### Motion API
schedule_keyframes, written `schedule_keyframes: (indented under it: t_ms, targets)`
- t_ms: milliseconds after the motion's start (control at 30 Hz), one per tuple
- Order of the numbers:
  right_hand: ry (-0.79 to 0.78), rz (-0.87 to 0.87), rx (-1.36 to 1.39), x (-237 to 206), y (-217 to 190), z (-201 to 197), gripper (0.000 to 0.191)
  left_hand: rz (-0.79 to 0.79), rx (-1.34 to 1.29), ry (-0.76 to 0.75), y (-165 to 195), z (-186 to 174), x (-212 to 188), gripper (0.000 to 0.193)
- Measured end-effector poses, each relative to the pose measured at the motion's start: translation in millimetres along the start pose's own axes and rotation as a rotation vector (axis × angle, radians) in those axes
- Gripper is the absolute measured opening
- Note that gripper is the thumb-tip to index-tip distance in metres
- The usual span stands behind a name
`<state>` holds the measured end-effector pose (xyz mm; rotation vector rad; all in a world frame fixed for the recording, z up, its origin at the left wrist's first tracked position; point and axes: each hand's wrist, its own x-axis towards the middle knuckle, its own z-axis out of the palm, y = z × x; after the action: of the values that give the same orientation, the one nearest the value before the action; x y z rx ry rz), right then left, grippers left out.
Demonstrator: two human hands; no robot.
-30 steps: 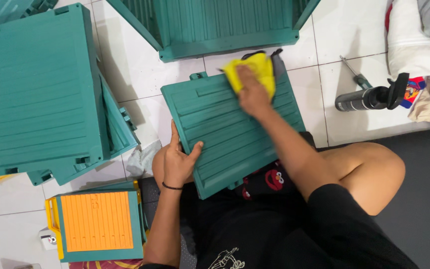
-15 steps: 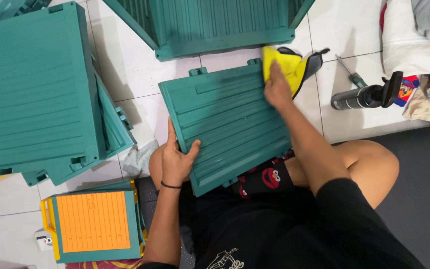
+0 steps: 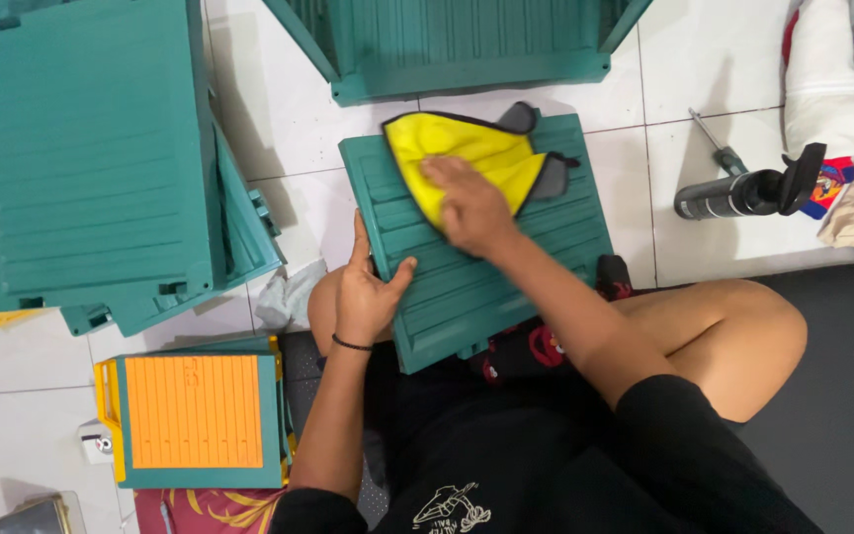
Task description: The person sits on the floor and wipes green plastic panels with a yellow cloth, turning them to clean both sides. They then fit the panels together to build the walls of a plastic storage box, pressing the edges to join them.
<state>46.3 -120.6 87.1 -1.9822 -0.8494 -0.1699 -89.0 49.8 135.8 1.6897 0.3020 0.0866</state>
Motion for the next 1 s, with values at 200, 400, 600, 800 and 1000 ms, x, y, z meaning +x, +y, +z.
schedule_keyframes:
  t_ms: [200, 400, 600, 800, 1000]
  targets:
    - [-0.009, 0.238, -0.222, -40, 91, -29, 0.046, -0.053, 0.124, 0.023, -8, -5, -1, 0.098]
    - [-0.077, 0.055, -0.022, -52, 63, -10, 0.044, -0.027, 0.075, 0.025, -7, -2, 2, 0.099]
    - [-0.422, -0.105, -0.067, 1, -40, 41, 0.058, 0.019, 0.203, 0.013, -17, -4, -3, 0.094]
    - [-0.418, -0.047, -0.132, 47, -8, 56, 0.066, -0.084, 0.086, 0.042, -27, -6, -8, 0.099]
    - [-0.417, 0.2, -0.185, 8, 36, 16, 0.072, -0.086, 0.113, 0.05, -22, -6, -10, 0.099]
